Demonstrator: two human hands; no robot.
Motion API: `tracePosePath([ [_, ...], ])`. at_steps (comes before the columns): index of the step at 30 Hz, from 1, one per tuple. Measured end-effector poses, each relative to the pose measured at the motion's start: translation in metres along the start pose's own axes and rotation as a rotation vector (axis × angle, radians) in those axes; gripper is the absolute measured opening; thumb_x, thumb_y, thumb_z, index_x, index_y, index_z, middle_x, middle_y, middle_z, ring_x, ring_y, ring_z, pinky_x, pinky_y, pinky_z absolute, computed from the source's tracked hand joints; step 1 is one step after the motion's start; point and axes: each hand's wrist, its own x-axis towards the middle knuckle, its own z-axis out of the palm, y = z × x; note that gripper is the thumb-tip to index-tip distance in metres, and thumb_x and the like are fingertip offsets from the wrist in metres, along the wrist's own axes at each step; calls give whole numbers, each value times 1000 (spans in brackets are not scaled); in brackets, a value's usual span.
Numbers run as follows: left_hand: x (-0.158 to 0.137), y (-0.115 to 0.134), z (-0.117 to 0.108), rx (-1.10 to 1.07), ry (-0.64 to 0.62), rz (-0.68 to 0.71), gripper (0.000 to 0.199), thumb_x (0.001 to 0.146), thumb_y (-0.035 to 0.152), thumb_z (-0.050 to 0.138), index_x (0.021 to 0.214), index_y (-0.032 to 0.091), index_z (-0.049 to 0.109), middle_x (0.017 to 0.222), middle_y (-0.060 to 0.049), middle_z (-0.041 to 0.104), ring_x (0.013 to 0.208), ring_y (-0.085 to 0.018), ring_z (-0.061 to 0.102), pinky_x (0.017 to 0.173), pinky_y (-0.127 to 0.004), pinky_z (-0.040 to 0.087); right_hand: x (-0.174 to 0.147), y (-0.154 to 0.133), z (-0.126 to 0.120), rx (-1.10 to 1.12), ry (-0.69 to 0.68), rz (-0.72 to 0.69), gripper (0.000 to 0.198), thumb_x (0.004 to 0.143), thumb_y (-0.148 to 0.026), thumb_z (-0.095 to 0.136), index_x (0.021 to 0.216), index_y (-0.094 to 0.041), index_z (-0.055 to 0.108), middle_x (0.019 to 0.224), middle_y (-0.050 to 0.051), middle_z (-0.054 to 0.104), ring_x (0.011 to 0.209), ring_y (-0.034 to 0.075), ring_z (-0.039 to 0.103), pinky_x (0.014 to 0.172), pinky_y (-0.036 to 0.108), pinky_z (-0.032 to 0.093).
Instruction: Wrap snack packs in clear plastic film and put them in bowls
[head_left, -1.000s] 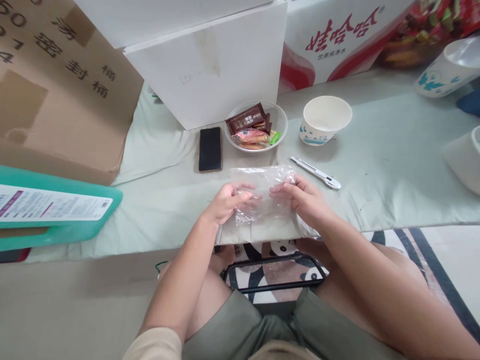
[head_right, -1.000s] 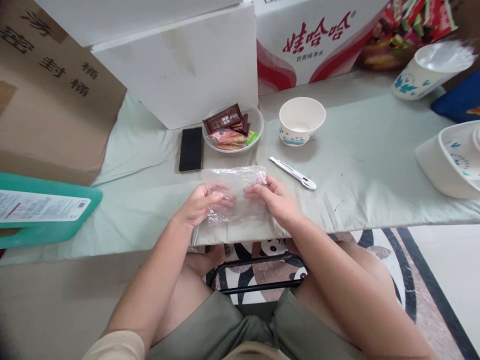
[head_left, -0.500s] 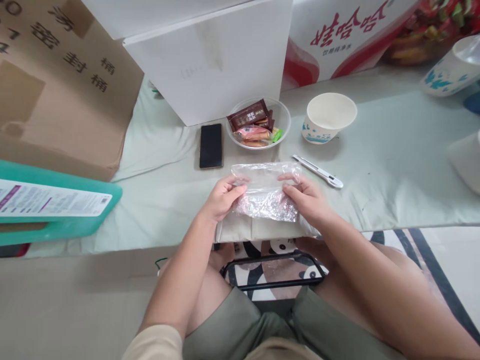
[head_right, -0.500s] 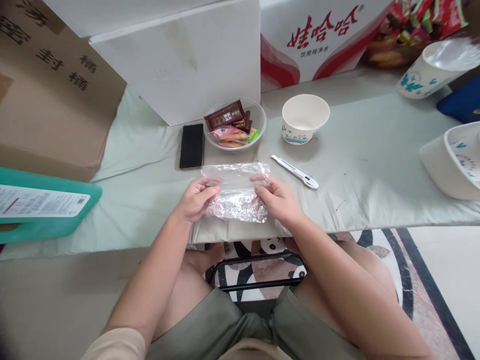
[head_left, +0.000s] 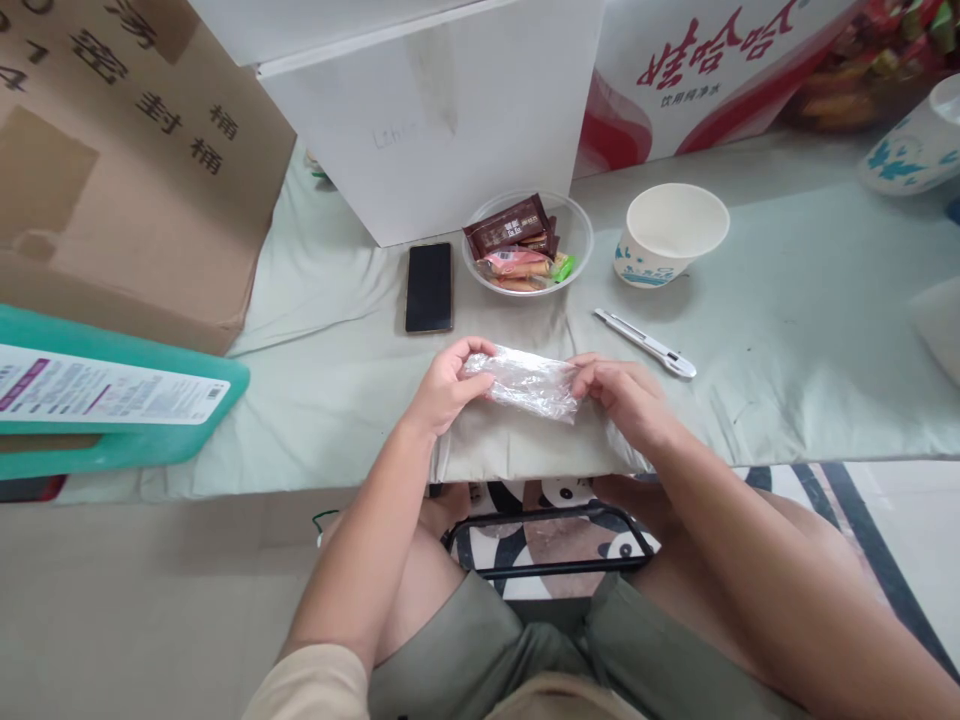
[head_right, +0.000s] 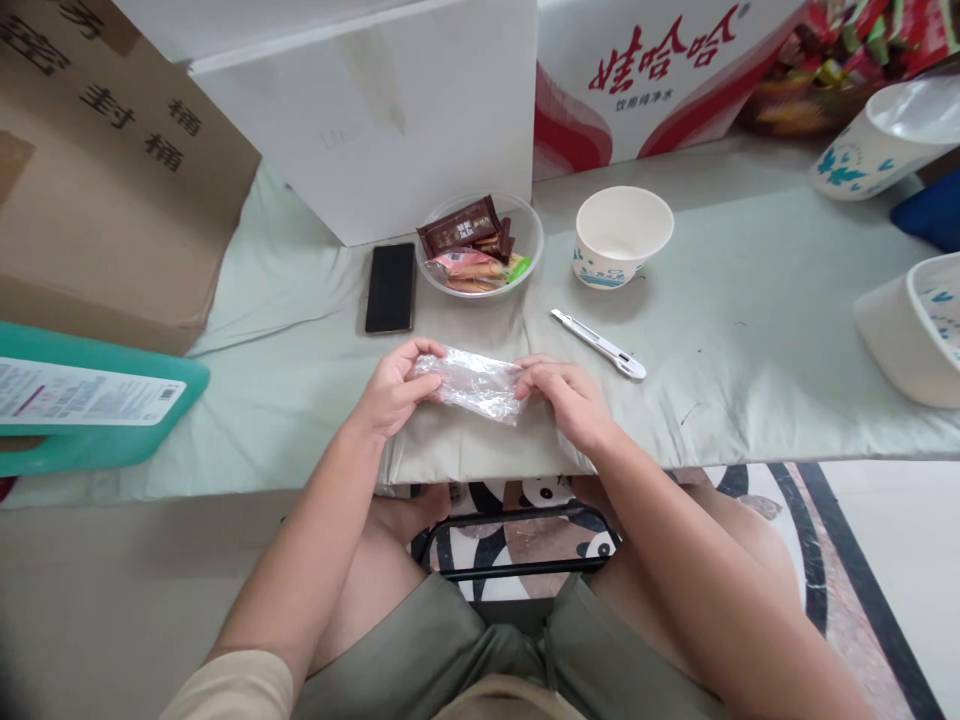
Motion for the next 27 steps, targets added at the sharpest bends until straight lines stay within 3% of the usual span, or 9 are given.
tracePosePath([
  [4, 0, -3, 1, 144, -83, 19, 35, 65, 15, 69, 100, 18, 66, 97, -1, 66, 57, -5, 54, 55, -21, 48, 2, -6, -3, 47, 111, -57, 15, 83, -39, 71, 87, -27, 64, 118, 2, 72, 117, 23, 63, 106, 43, 48],
  [8, 3, -5, 5, 260, -131, 52, 40, 67, 14, 62, 107, 19, 66, 96, -3, 67, 60, -8, 55, 52, -20, 45, 2, -15, 5, -3, -190, 114, 35, 75, -38, 76, 106, -25, 65, 100, 4, 75, 93, 23, 69, 80, 37, 55],
  [11, 4, -3, 8, 433, 92, 258, 44, 69, 12, 57, 112, 21, 65, 110, -7, 67, 83, -15, 65, 58, -22, 49, -1, -20, 11, -226, -333, 247, 16, 77, -33, 67, 88, -21, 66, 70, -1, 66, 66, 17, 60, 62, 30, 46],
  [14, -4, 3, 17, 692, 384, 614, 27, 74, 14, 60, 99, 20, 66, 108, -9, 68, 102, -22, 66, 81, -34, 57, -3, -21, 15, -278, -300, 238, 12, 76, -29, 60, 83, -20, 64, 68, -2, 63, 66, 16, 57, 63, 28, 43],
  [16, -12, 6, 26, 814, 332, 736, 19, 78, 20, 64, 97, 20, 67, 107, -8, 71, 107, -24, 67, 98, -42, 54, -3, -20, 17, -240, -289, 159, 13, 76, -29, 60, 84, -19, 64, 74, -1, 65, 71, 17, 59, 67, 29, 45],
  [18, -19, 4, 36, 818, 140, 668, 28, 79, 25, 67, 107, 20, 68, 118, -10, 73, 115, -27, 67, 105, -45, 52, -2, -17, 20, -170, -294, 65, 15, 78, -30, 60, 86, -19, 66, 81, 1, 68, 78, 18, 63, 72, 31, 48],
  [21, -21, -4, 43, 636, -70, 389, 47, 80, 31, 69, 125, 19, 65, 130, -12, 71, 117, -27, 67, 102, -40, 54, -3, -12, 24, -42, -301, -49, 20, 82, -31, 59, 96, -20, 69, 93, 4, 73, 88, 21, 67, 82, 35, 52],
  [24, -17, -10, 43, 397, -89, 170, 45, 81, 34, 68, 123, 18, 67, 120, -10, 74, 105, -24, 70, 91, -34, 55, -5, -6, 23, 44, -259, -101, 26, 86, -35, 59, 106, -21, 67, 103, 6, 74, 98, 22, 68, 89, 38, 53],
  [27, -13, -12, 44, 165, -44, 36, 38, 80, 37, 70, 112, 17, 72, 106, -8, 75, 93, -20, 68, 82, -30, 53, -5, -3, 17, -53, -32, -152, 35, 82, -36, 68, 114, -23, 64, 119, 10, 69, 112, 25, 64, 95, 41, 51],
])
